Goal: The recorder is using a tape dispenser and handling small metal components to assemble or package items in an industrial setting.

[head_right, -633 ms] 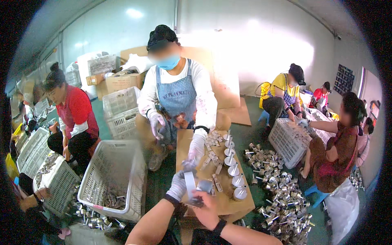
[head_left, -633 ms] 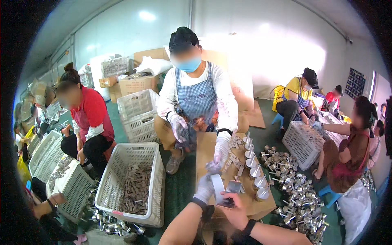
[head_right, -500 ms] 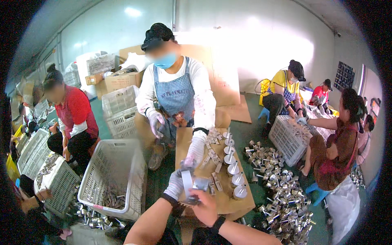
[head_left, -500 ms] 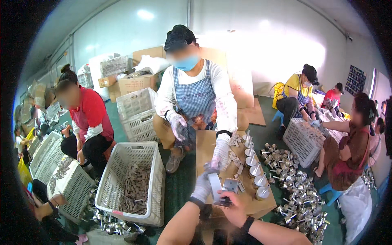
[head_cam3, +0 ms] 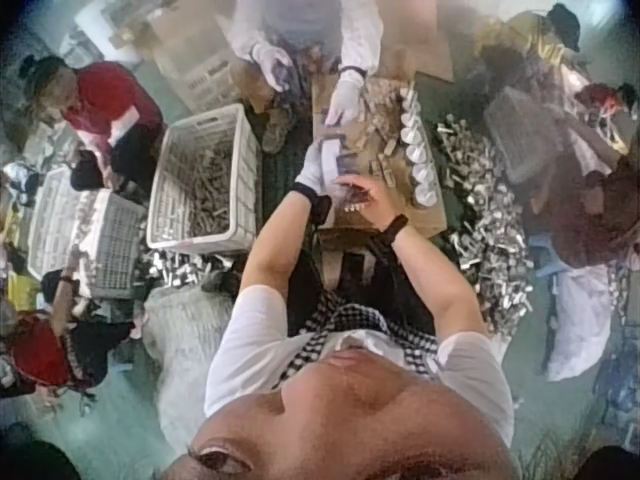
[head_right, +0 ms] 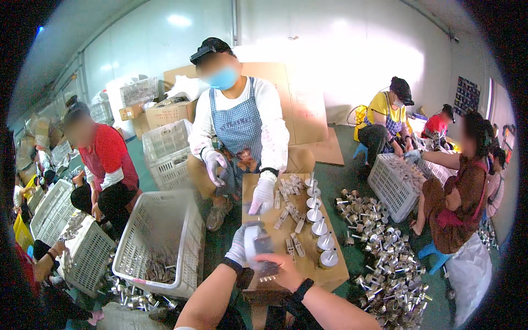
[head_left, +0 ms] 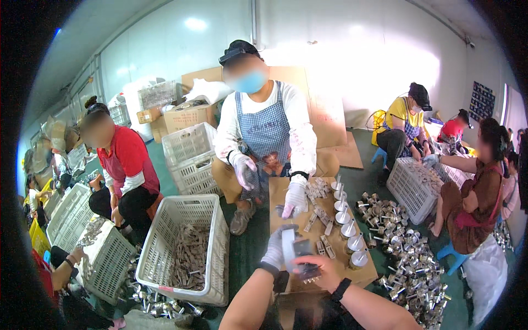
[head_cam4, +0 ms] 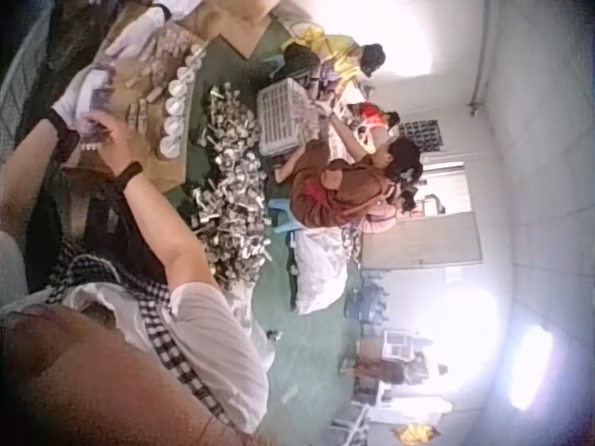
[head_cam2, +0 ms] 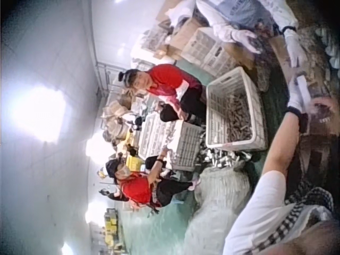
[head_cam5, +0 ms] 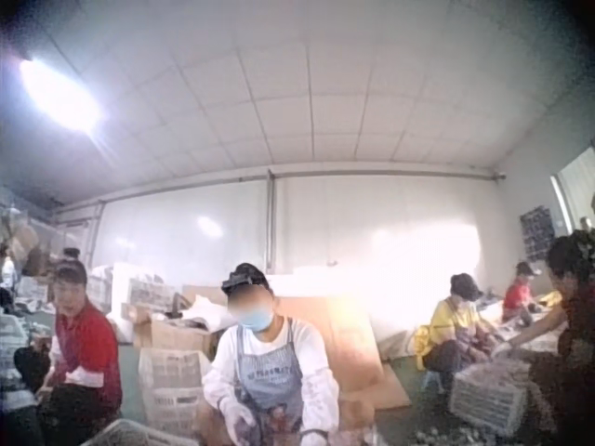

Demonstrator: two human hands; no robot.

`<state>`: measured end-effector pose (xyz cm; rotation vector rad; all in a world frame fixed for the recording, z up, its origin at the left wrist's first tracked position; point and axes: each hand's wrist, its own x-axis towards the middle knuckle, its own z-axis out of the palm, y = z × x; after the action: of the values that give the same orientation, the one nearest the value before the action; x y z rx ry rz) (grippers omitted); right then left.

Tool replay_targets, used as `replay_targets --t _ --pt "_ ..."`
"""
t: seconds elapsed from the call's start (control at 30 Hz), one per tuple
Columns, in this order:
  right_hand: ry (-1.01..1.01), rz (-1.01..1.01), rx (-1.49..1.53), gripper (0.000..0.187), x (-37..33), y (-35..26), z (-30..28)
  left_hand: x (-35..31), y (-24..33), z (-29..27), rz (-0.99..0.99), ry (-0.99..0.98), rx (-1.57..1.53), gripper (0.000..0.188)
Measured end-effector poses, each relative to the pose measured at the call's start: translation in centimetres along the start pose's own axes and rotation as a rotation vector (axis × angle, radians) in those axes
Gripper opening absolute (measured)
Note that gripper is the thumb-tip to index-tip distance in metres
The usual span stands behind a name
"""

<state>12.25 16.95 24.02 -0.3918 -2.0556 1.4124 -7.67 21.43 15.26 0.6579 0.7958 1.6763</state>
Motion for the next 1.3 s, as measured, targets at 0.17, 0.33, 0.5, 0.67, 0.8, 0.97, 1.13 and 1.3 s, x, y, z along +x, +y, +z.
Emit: replay_targets --t 0.17,0.33,0.5,0.67,0.8,0.97,1.13,1.3 --pt "-0.107 -0.073 0.114 0.034 -1.3 1.0 3.2 0.5 -1.0 -2.1 0.513 -0.053 1.052 0.028" --pt "-0.145 -0.245 -0.064 0.029 -3.0 -0.9 3.3 -2.8 -2.7 -0.1 0.141 -0.017 0.074 0.024" --pt "-0.167 -0.062 0.044 0.029 -9.0 -2.0 5.0 -9.1 -2.3 2.1 -0.2 -0.034 -0.032 0.03" --pt "-0.153 -0.031 0.099 0.027 -14.2 -1.8 8.3 -16.3 -2.6 2.0 -0.256 -0.018 0.353 0.037" --pt "-0.114 -0.066 0.122 0.026 -16.4 -2.6 10.7 -20.1 -0.9 1.0 -0.403 0.027 0.27 0.026" --pt "-0.077 -0.102 -0.004 0.025 -17.1 -1.9 11.7 -19.9 -3.4 -2.8 -0.618 0.254 -0.203 0.021" --pt "-0.079 -0.087 -0.034 0.027 -17.0 -0.8 12.4 -20.6 -6.2 -5.3 -0.496 0.209 -0.285 0.021" --pt "-0.02 0.01 0.011 0.028 -17.9 1.7 13.8 -20.6 -5.6 -3.7 -0.52 0.296 -0.262 0.018"
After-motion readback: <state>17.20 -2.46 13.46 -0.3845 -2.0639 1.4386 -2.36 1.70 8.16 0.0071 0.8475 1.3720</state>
